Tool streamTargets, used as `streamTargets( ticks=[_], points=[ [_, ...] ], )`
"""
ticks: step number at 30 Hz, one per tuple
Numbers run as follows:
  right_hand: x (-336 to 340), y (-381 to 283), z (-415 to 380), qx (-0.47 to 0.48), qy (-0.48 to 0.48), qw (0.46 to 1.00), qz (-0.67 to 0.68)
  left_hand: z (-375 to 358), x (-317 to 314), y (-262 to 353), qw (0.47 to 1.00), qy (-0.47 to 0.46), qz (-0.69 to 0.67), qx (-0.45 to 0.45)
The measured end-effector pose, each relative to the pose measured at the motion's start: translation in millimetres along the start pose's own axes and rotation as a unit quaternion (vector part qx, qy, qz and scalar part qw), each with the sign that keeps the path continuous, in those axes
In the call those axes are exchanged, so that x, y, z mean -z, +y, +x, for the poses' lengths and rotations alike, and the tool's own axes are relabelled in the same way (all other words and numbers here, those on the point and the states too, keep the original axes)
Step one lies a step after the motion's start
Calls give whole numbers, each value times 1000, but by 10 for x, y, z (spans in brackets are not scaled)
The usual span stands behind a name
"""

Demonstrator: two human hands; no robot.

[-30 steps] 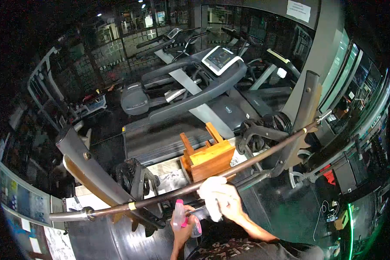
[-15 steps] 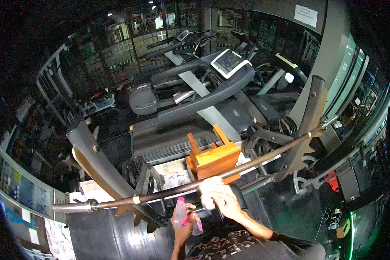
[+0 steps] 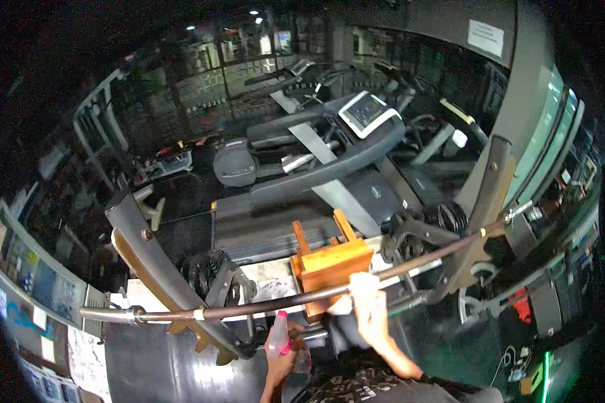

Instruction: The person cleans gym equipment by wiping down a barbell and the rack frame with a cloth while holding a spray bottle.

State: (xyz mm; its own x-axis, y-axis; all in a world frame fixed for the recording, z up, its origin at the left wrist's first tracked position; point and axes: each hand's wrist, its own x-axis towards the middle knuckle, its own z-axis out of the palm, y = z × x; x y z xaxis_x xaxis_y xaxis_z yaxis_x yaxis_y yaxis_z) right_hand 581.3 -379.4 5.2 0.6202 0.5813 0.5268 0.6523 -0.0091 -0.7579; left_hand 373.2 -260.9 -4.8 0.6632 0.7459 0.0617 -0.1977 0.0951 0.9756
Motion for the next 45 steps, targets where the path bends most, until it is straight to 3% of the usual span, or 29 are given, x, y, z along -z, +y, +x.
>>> streamTargets(
  ticks=[2,4,6,7,8,10,11,12,13,15,16,18,19,22,25,28,29,31,34,37,40,42,43,44,45],
  points=[
    [158,161,-28,48,-98,994,-3,12,-185,-46,998,19,56,-6],
    [364,224,48,121,-65,990,24,53,-463,37,992,37,107,-46],
    [556,420,167,188,55,980,46,17,-723,-112,979,102,135,-109],
    [703,509,204,174,95,980,7,-16,-851,-123,976,126,159,-76],
    [807,598,259,163,138,976,-43,-42,-997,-130,984,143,95,-57],
    [1054,587,458,137,92,970,-180,-61,-1334,-3,982,183,-37,-26],
    [1062,619,506,126,75,979,-139,-72,-1399,-74,980,193,-7,-35],
    [1092,522,590,66,-17,996,-51,-59,-1437,-144,979,199,9,-41],
    [1007,538,586,103,-24,993,-48,-46,-1475,-214,977,206,25,-47],
    [785,550,485,163,-68,983,-49,13,-1484,-348,962,191,123,-151],
    [708,475,424,185,-106,975,-55,39,-1480,-376,962,191,125,-151],
    [687,263,387,135,-258,957,7,89,-1474,-331,974,188,75,-106],
    [644,306,364,124,-291,947,49,99,-1483,-203,969,180,141,-97],
    [700,334,380,104,-204,968,105,72,-1412,-125,981,173,33,-86],
    [966,390,604,146,-33,988,21,115,-1343,-64,979,155,43,-122],
    [1229,533,754,142,44,985,-82,144,-1325,-70,972,173,86,-137],
    [1246,548,747,143,39,985,-85,135,-1360,-80,976,175,39,-122],
    [1234,567,748,140,-50,973,-175,162,-1427,-68,979,175,-11,-108],
    [970,456,609,138,-103,981,-90,238,-1492,-138,976,168,9,-142],
    [860,374,476,114,-285,949,-73,268,-1540,-144,980,152,-56,-113],
    [921,374,491,97,-244,965,25,330,-1487,-179,976,144,26,-162],
    [1005,480,596,222,-63,973,-20,295,-1520,-104,981,140,-33,-128],
    [1169,482,760,172,-116,976,71,289,-1527,-56,982,142,-39,-120],
    [1180,500,590,116,49,991,-46,267,-1516,-36,982,144,-44,-112],
    [1260,602,614,148,67,981,-103,253,-1481,-70,984,144,-24,-98]
  ],
)
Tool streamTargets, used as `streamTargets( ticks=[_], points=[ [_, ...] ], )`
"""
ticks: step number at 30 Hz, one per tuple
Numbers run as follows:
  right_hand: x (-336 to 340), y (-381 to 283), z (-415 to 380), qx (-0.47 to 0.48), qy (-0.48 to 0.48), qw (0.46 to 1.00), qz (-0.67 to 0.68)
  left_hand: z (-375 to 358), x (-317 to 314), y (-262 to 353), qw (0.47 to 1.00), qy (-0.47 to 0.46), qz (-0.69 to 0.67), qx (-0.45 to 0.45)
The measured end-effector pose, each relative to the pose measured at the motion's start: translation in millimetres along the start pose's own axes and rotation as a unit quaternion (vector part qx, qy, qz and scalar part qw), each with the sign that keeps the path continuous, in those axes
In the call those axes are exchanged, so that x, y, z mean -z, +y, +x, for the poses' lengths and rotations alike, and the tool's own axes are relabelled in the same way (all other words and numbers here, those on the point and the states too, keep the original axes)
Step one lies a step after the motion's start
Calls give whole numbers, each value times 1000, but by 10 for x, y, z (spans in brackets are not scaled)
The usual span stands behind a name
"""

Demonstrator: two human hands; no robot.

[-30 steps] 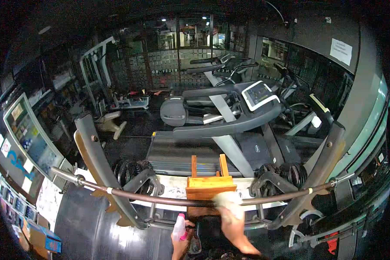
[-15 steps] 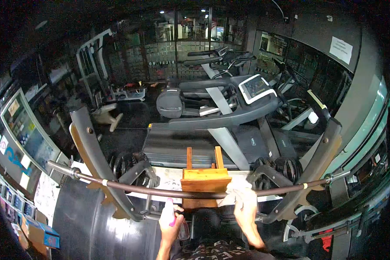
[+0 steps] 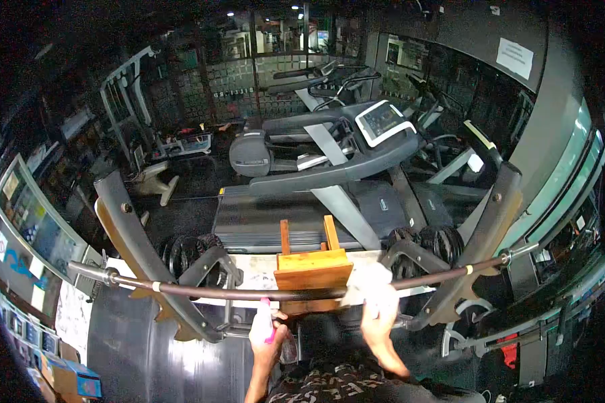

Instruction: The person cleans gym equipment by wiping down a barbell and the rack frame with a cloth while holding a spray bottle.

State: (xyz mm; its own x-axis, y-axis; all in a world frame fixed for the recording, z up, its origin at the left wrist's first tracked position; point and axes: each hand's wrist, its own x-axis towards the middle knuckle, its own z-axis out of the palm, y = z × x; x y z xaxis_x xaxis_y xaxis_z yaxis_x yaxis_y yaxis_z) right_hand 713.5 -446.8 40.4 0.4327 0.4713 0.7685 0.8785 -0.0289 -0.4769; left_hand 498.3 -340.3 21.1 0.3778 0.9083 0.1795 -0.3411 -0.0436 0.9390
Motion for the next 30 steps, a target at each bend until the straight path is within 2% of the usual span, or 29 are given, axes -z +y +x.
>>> streamTargets(
  ticks=[1,3,5,6,7,9,11,12,14,15,17,19,21,22,23,24,25,27,28,29,30],
  points=[
    [-19,17,-55,-48,55,997,2,-2,38,-39,1000,-3,1,4],
    [-28,4,-85,-64,-17,998,24,8,77,-102,998,6,65,-6],
    [-193,-169,30,-32,-29,997,58,42,22,-44,998,-10,59,-21],
    [-266,-231,-98,2,-68,996,49,53,-14,-21,998,-24,54,-36],
    [-367,-315,-214,-40,-80,994,59,54,-24,-35,998,-25,54,-32],
    [-275,-399,-193,-41,-216,964,148,71,-11,-65,998,-55,6,21],
    [-207,-271,-239,-4,-201,970,140,75,17,-8,995,-92,25,10],
    [-230,-64,-372,7,-127,979,159,79,46,-34,994,-96,54,-17],
    [-10,-19,-270,-49,13,996,73,45,81,-40,991,-100,82,-39],
    [-42,-55,-212,-162,149,973,66,29,105,-14,990,-92,100,-46],
    [-19,192,-307,-140,134,978,-79,10,153,24,986,-75,135,-61],
    [-229,14,-246,-100,108,986,-80,-1,200,22,985,-67,145,-65],
    [-450,-220,-312,-76,28,997,-4,-38,242,23,982,-51,167,-77],
    [-567,-327,-392,-90,-31,991,94,-79,203,89,997,-23,67,18],
    [-661,-423,-481,-132,-93,960,231,-86,233,60,997,-24,67,21],
    [-729,-486,-560,-217,-154,874,407,-91,287,-2,994,-23,105,10],
    [-764,-524,-640,-271,-204,802,492,-106,342,-59,990,-23,142,-1],
    [-861,-324,-916,-217,-298,814,450,-127,408,-68,986,-14,168,13],
    [-804,-332,-879,-197,-328,815,434,-107,405,-13,983,-26,176,-45],
    [-622,-306,-846,-150,-251,903,315,-109,400,22,977,-35,183,-101],
    [-490,-303,-796,-99,-168,963,187,-131,407,35,978,-31,183,-99]
  ],
)
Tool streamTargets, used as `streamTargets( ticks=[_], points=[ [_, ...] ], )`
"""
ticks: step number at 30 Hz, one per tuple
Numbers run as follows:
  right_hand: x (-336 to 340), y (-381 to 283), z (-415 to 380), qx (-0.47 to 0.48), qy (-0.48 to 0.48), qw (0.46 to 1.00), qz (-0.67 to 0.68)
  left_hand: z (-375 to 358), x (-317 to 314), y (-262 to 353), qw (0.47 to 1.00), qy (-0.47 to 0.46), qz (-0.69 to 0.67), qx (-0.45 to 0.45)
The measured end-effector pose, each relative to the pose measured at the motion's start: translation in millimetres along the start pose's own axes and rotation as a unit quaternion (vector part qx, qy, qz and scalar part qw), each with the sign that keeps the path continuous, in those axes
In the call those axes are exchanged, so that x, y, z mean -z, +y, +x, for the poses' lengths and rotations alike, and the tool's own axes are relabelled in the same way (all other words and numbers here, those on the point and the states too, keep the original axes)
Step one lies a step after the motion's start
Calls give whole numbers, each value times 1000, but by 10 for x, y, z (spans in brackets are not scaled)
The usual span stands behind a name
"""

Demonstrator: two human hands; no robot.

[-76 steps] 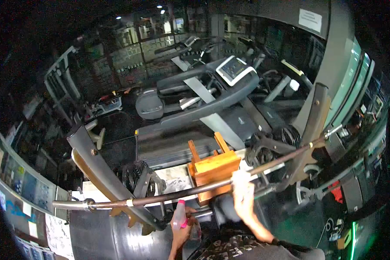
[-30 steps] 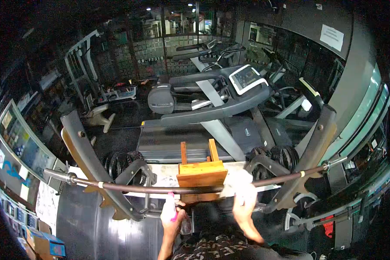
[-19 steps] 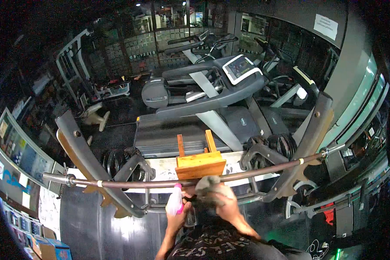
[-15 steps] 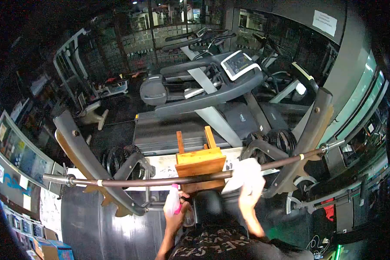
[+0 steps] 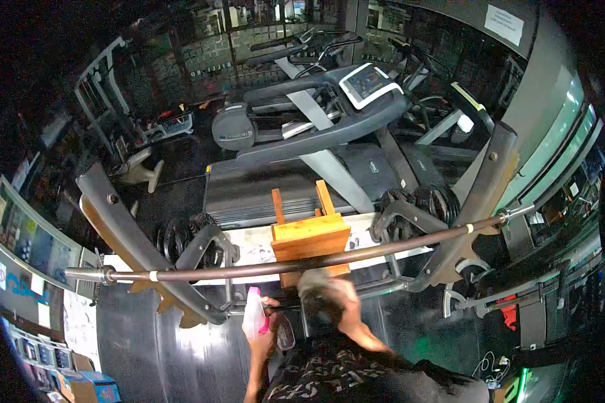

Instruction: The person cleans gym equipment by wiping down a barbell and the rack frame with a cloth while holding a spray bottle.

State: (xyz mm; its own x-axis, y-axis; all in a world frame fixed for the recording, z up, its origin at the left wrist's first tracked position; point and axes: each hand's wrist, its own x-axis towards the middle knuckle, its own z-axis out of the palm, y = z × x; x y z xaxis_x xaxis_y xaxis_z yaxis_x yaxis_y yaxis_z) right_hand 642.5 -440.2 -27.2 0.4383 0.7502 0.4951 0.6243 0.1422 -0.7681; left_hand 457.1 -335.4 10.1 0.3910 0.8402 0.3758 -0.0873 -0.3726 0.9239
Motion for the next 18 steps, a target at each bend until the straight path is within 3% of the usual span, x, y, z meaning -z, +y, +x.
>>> streamTargets(
  ticks=[1,2,3,4,5,6,8,11,12,13,15,16,17,18],
  points=[
    [8,33,4,6,132,991,19,-21,12,10,998,11,-53,34],
    [215,72,4,57,163,979,-111,-34,21,16,992,21,-106,67],
    [246,123,-22,-11,270,962,-37,-52,39,16,992,22,-106,66],
    [313,199,-36,-21,336,940,-57,-76,59,9,993,15,-75,84],
    [351,603,-140,-43,397,912,-93,-80,57,0,994,8,-46,101],
    [337,655,-106,-83,422,902,-28,-76,29,-8,994,7,-49,98],
    [251,441,47,-141,380,913,49,-95,-42,-6,991,-5,-95,99],
    [-7,220,53,-42,180,976,-115,-103,-137,51,982,-37,-72,171],
    [-76,206,27,-147,74,973,164,-103,-141,56,975,-61,-25,213],
    [-141,171,14,-295,27,872,390,-104,-145,60,963,-89,21,252],
    [-103,-16,-77,-80,-44,971,219,-96,-150,60,949,-125,57,284],
    [-26,-22,3,-78,-45,971,220,-107,-178,-20,969,-102,41,222],
    [121,5,114,37,-7,992,120,-135,-173,-68,969,-97,48,223],
    [145,141,7,51,90,995,6,-137,-175,-70,969,-93,55,224]
  ],
)
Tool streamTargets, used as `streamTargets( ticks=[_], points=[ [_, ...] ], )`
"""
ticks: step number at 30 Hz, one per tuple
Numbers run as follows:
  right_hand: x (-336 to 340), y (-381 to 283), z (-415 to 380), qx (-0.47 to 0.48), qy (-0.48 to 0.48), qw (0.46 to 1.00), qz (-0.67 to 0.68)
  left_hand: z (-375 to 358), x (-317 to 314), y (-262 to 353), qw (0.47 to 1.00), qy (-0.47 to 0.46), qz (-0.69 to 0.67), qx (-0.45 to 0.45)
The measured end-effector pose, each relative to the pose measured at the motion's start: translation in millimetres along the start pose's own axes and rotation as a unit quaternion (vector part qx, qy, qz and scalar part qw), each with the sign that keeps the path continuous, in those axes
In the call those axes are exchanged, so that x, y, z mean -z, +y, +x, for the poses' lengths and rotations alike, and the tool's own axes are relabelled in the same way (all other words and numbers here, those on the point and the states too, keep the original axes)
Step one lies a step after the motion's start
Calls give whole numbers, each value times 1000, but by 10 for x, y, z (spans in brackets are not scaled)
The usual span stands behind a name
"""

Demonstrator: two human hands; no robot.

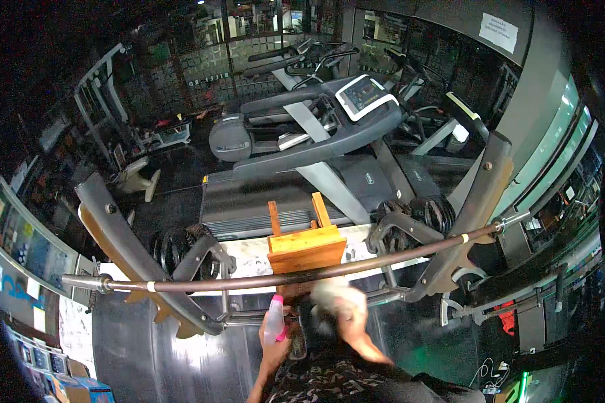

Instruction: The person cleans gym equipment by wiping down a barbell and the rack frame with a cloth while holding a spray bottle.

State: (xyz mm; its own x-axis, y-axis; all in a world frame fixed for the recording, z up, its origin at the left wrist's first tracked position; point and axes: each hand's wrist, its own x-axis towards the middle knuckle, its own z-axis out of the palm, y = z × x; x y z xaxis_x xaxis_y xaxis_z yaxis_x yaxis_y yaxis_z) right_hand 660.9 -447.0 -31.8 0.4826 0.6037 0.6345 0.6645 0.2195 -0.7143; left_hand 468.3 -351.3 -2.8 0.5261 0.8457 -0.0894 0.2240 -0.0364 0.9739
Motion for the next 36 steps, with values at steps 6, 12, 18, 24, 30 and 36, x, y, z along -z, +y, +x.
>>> streamTargets(
  ticks=[6,12,18,24,30,36],
  points=[
    [137,192,186,-129,260,949,-127,46,-23,-207,992,12,-118,-43],
    [-209,-111,9,-70,-135,977,152,138,-25,22,994,-7,-103,27],
    [229,70,293,-49,132,989,43,152,40,76,980,-1,-192,-58],
    [-176,22,165,-75,188,972,-121,220,90,305,980,44,-111,-159],
    [-127,-206,149,-159,82,975,131,260,66,269,977,33,-110,-178],
    [153,414,54,-146,267,951,-56,298,96,85,971,63,-38,-228]
  ],
)
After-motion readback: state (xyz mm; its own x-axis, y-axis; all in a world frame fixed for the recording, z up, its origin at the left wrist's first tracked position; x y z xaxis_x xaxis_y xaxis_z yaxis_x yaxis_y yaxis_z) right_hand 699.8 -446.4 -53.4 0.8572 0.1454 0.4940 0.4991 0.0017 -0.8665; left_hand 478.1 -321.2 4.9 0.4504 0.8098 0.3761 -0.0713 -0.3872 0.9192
